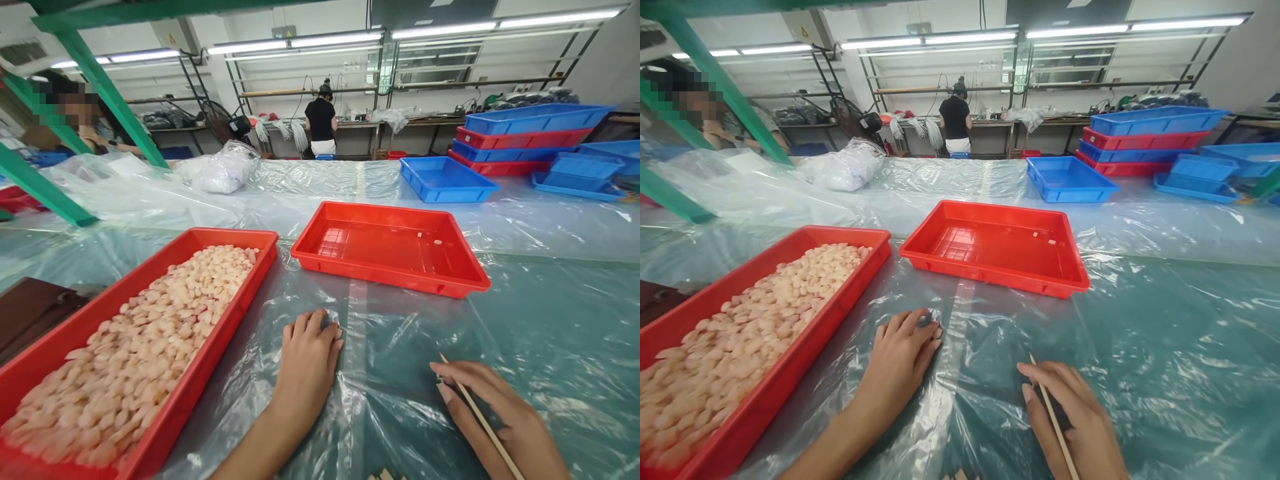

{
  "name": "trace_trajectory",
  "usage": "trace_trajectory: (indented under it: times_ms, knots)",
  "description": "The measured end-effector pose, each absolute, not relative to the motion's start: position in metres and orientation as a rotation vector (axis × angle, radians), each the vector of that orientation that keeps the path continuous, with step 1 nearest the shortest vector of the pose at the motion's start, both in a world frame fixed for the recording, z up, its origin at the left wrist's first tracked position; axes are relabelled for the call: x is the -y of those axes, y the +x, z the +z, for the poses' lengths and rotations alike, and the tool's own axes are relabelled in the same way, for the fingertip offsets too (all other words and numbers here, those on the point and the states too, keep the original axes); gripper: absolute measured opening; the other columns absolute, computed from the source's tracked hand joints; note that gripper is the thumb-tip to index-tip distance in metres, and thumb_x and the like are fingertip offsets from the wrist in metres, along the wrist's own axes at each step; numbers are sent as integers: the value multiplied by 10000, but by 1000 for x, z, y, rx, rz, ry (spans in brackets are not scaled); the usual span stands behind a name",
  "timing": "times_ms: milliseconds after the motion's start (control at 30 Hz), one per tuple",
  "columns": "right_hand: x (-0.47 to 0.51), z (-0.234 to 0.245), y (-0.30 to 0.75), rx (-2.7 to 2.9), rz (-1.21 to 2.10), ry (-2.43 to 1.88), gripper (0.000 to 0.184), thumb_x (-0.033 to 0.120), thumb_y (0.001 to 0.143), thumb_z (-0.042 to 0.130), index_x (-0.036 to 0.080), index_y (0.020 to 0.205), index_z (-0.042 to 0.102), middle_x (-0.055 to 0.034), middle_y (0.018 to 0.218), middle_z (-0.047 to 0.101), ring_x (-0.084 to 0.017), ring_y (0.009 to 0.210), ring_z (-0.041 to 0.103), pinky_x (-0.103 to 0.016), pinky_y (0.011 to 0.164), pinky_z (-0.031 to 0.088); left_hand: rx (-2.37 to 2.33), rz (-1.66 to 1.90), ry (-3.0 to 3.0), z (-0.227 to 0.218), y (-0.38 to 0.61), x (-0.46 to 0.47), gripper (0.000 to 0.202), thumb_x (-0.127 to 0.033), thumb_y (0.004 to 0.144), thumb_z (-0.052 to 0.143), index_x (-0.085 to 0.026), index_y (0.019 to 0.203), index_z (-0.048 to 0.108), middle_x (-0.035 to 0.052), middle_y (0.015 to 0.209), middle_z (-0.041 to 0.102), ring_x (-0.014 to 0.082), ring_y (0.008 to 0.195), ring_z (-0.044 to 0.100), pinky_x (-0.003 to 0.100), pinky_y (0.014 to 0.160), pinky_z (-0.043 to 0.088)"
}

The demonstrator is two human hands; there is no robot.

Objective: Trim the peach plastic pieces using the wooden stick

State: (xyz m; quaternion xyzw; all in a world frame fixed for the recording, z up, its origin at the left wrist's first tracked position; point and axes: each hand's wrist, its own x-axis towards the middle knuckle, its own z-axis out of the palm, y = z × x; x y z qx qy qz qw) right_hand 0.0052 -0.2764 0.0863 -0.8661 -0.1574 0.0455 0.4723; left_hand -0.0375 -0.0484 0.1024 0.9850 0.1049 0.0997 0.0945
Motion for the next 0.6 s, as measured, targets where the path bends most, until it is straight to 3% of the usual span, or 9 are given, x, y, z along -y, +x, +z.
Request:
trace_trajectory:
  times_ms: [133,267,367,467,600]
  knots:
    - [271,86,0,260,151,-2018,330,502,800,515,325,1034,668,-30,1118,617,-203,959,610,-140,405,468,-188,373,2932,100,-37,52,243,-124,874,429,-202,855,659,89,1174,553,284,1071,450,452,811,378]
    - [269,88,-1,250,173,-1979,324,490,802,529,321,1033,683,-7,1055,666,-191,974,625,-188,718,527,-87,443,2757,106,-42,62,195,-97,838,438,-169,806,616,102,1091,566,257,1000,481,398,783,386]
    - [269,90,-1,336,150,-1947,303,462,803,542,305,1013,695,-8,1011,671,-187,901,644,-200,693,528,90,194,2390,110,-48,78,169,-65,795,469,-173,820,597,34,857,605,156,819,534,270,741,412]
    - [270,88,-2,338,105,-1904,266,438,801,560,294,967,709,-9,981,678,-181,860,651,-209,716,528,241,-144,2123,103,-54,95,199,8,685,505,-175,690,583,-37,671,565,87,646,506,165,627,385]
    - [271,80,-1,340,139,-1902,249,418,804,571,289,968,706,-10,970,679,-168,848,654,-203,742,525,436,-424,1947,88,-60,102,223,52,610,529,-166,564,544,-74,544,442,47,516,404,140,500,296]
